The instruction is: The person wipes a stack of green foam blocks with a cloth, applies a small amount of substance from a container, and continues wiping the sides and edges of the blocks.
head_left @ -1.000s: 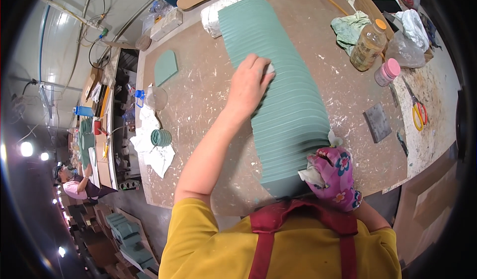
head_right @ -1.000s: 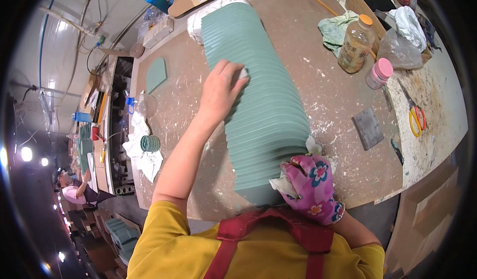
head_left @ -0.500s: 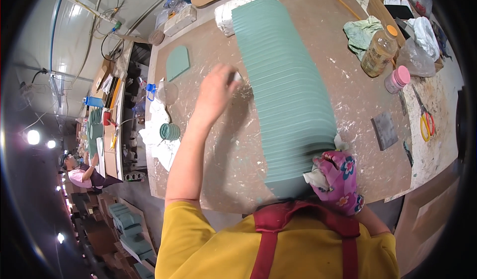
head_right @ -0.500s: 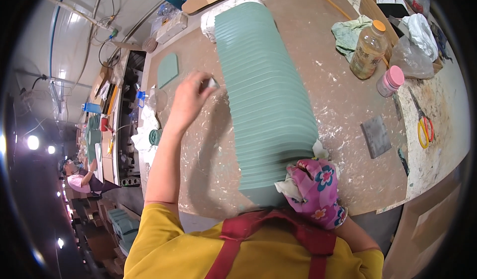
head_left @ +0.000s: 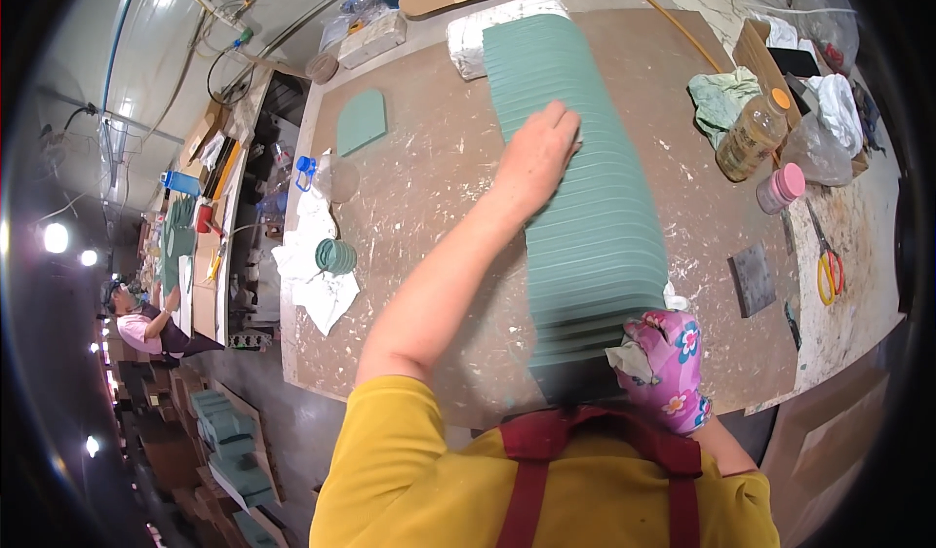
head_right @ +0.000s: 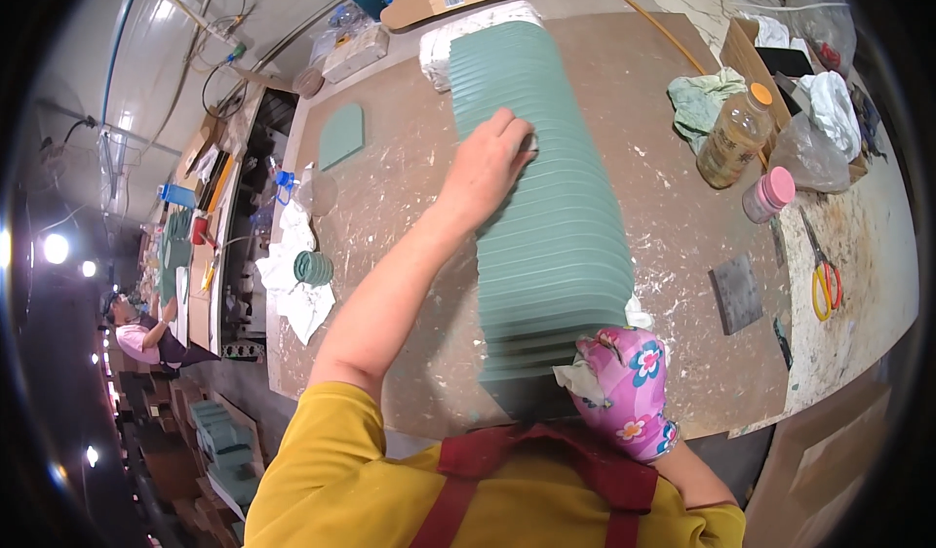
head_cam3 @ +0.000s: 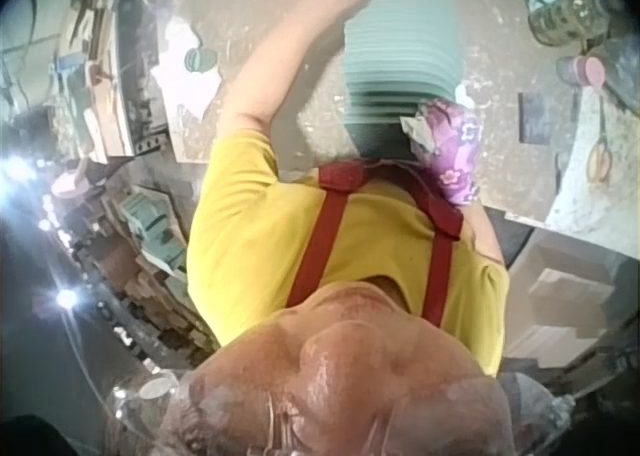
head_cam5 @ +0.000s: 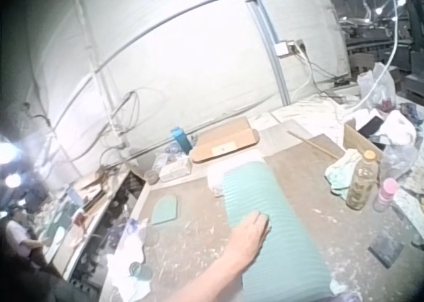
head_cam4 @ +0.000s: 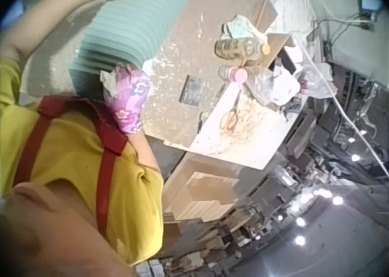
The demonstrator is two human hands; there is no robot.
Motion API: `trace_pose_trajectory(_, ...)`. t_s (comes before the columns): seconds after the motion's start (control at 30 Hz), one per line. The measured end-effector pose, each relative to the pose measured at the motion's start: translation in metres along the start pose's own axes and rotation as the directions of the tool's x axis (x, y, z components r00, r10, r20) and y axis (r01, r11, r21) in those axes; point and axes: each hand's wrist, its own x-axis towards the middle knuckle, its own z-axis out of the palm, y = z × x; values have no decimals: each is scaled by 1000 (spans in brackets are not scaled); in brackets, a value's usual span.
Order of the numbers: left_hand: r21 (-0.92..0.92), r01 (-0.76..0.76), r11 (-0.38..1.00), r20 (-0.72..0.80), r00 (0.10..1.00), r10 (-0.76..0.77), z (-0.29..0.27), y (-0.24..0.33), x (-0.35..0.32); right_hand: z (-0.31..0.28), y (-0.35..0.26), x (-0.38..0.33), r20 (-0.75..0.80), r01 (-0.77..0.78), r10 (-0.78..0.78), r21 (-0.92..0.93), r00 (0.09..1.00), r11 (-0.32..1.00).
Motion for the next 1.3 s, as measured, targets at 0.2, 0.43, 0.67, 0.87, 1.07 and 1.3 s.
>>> trace_pose_trajectory(0.2, 78, 184, 980, 95, 977, -191, -49, -22, -33, 3, 12, -1, 14, -36, 35, 23, 999, 999)
trace_pose_trajectory(0.43, 180, 372, 910, 83, 917, -391, -77, -52, -73, 2, 13, -9, 19, -67, 66, 67, 998, 996)
trace_pose_trajectory(0.67, -224, 612, 758, -68, 766, -639, -105, -51, -121, -5, 6, -4, 89, -123, 113, 121, 990, 985)
trace_pose_trajectory(0.87, -218, 805, 552, -189, 520, -833, -138, -66, -229, -15, 7, 4, 96, 106, -110, 43, 989, 993)
trace_pose_trajectory(1.07, -314, 810, 496, -247, 435, -866, -127, -72, -265, -27, 22, -16, 188, -13, 27, -74, 982, 997)
trace_pose_trajectory(1.3, -365, 687, 628, -184, 608, -772, -91, -77, -197, -38, 23, 75, -12, -96, 96, -2, 995, 995)
